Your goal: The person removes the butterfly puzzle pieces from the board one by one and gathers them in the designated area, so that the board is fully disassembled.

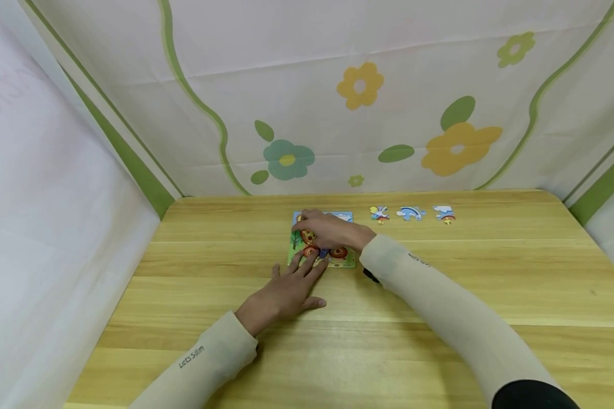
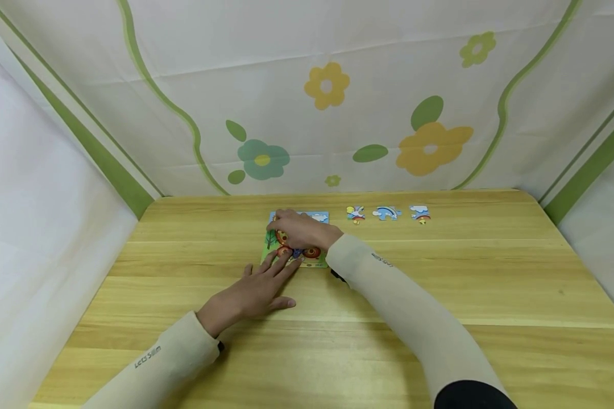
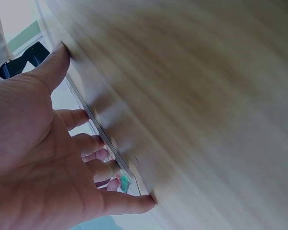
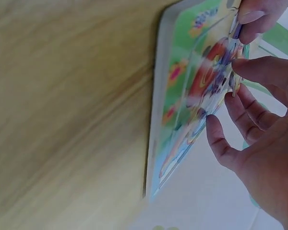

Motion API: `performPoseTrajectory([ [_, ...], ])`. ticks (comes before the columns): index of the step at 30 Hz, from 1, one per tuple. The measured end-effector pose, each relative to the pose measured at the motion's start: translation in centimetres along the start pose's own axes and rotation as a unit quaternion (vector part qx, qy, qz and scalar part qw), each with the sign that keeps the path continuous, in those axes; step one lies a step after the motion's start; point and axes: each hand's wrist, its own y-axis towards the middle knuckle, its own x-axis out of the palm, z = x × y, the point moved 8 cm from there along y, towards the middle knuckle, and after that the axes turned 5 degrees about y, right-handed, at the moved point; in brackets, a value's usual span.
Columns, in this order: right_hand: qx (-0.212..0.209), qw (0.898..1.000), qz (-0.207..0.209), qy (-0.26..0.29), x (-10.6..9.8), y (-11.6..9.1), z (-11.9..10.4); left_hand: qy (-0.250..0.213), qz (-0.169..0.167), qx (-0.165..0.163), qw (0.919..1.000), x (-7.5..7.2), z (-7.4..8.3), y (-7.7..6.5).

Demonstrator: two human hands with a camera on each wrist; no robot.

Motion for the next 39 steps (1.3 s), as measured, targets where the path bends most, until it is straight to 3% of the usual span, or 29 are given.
performPoseTrajectory([
  [39, -0.008, 1.0, -0.01, 0.01, -0.35, 0.24, -0.37, -0.002, -0.003, -0.008, 1.0, 0.18, -0.06, 0.15],
])
